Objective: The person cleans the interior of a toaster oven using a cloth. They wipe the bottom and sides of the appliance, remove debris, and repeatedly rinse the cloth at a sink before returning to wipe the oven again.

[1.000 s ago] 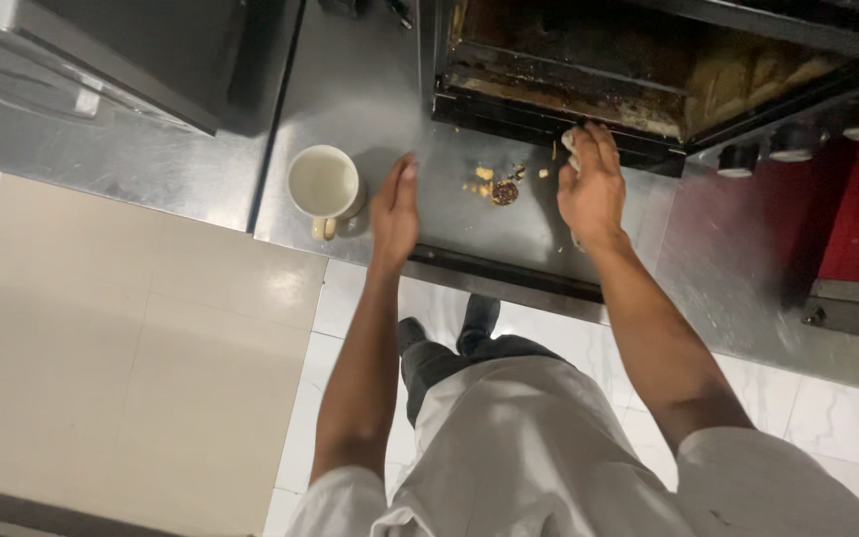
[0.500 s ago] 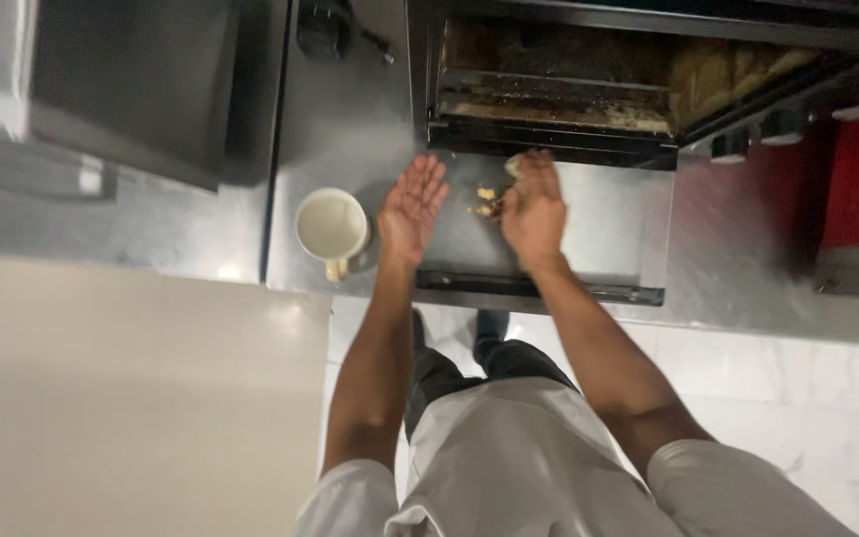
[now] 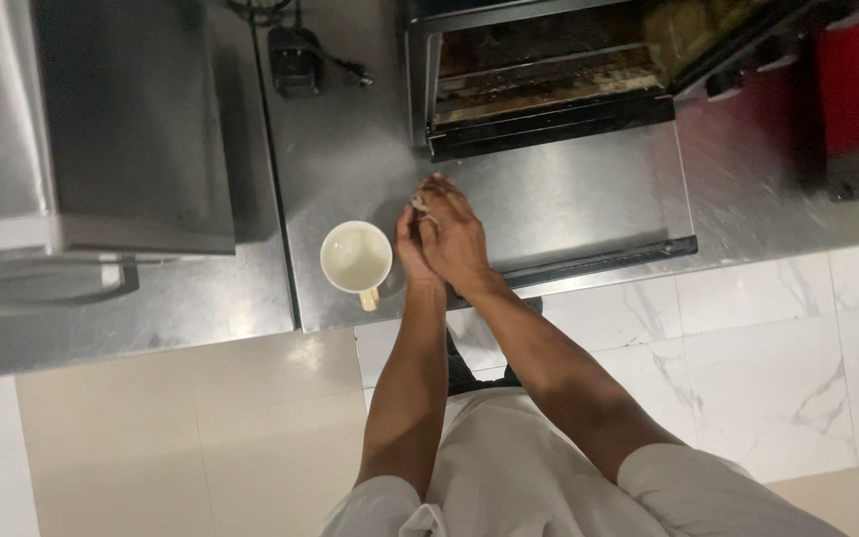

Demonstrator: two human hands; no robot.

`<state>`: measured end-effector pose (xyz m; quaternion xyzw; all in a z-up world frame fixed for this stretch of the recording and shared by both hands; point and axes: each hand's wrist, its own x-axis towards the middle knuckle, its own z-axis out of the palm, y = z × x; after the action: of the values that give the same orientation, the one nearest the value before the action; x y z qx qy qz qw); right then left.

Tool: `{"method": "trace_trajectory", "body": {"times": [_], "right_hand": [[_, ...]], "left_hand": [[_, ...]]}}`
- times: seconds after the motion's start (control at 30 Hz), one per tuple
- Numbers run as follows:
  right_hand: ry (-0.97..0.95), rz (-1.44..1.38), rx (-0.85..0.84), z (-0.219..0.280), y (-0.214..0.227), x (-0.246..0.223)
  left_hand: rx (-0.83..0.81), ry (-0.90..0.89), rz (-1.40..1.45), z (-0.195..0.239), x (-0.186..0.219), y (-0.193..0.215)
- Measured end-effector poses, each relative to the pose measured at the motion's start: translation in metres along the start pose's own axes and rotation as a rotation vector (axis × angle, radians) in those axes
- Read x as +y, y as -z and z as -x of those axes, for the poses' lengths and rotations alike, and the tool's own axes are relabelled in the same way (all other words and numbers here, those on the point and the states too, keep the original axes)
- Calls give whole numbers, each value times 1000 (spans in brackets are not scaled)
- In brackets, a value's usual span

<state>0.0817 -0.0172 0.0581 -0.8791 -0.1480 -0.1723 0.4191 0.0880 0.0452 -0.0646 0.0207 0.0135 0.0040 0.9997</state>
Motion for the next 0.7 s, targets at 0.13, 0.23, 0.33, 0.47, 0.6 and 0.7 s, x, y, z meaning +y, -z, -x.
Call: {"method": "trace_trajectory", "body": {"times": [0.13,0.23,0.33,0.47,0.6,0.7], "right_hand": [[-35,-94,-59,7,5,-5],[-72,-143,-70,15,7,-11],[-91,-172,-58,25,8,-18],[-207,-232,-99,39,6,-28],[-254,-332,-79,55,10,-37],[-334,-454,-76,69,21,-48]], "left_hand": [[25,-24,-81,10,3,-6],[64,-23,-45,22,6,-18],[105,-23,13,34,9,-30],[143,-99,-126,53,12,-41],[221,-94,-185,75,16,-51],[265,-111,-247,96,15,-64]]}}
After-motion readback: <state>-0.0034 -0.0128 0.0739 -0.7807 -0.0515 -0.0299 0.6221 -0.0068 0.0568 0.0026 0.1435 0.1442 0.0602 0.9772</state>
